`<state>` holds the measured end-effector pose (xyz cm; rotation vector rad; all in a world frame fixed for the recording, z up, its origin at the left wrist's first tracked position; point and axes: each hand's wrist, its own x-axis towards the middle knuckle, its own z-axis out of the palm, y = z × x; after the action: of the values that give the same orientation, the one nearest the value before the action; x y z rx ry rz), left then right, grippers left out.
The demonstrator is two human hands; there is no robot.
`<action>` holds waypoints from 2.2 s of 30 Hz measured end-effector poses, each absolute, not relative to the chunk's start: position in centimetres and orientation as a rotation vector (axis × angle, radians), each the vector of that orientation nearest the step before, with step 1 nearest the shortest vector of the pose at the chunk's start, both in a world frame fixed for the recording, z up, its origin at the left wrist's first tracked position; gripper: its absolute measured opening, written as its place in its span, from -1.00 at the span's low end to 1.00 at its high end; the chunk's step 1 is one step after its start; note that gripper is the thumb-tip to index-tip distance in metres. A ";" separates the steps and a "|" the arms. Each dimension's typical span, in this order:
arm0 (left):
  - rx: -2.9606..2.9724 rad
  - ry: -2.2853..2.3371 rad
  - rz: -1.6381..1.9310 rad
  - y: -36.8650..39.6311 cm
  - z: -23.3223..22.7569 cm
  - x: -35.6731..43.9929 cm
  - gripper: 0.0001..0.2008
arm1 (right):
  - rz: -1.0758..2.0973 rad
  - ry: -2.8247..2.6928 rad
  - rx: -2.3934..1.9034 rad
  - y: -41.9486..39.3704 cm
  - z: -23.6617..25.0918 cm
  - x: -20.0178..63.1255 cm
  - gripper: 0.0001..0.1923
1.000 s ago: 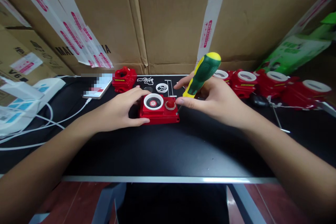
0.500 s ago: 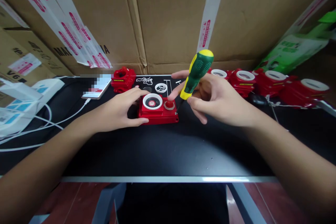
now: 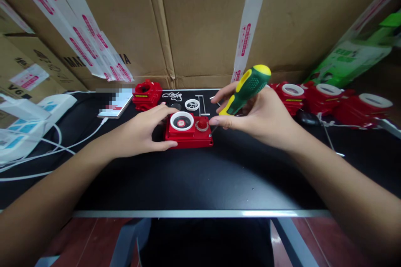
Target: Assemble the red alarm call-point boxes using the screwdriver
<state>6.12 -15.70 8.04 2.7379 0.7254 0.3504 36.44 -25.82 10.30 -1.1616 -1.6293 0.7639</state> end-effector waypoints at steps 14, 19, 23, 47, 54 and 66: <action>2.732 0.678 0.363 -15.7 8.2 6.1 -0.36 | 1.197 -1.677 -1.028 -26.7 11.6 36.5 -0.64; 2.742 0.688 0.352 -15.6 8.2 6.1 -0.36 | 0.965 -1.709 -1.128 -26.2 11.0 36.3 -0.63; 2.769 0.683 0.358 -15.5 8.0 6.0 -0.35 | 0.745 -1.718 -1.175 -25.9 10.7 36.5 -0.53; 2.750 0.707 0.350 -15.4 7.7 5.8 -0.29 | 0.841 -1.683 -1.171 -26.3 11.2 36.5 -0.56; 2.773 0.695 0.366 -15.4 7.9 6.0 -0.32 | 0.728 -1.579 -1.163 -25.7 10.4 36.8 -0.46; 2.743 0.695 0.358 -15.4 8.1 5.9 -0.30 | 0.992 -1.600 -0.850 -26.0 11.0 36.5 -0.66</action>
<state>5.90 -15.43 8.06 2.7430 0.6953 0.3582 36.53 -26.03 11.03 -0.8500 -1.5999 0.9918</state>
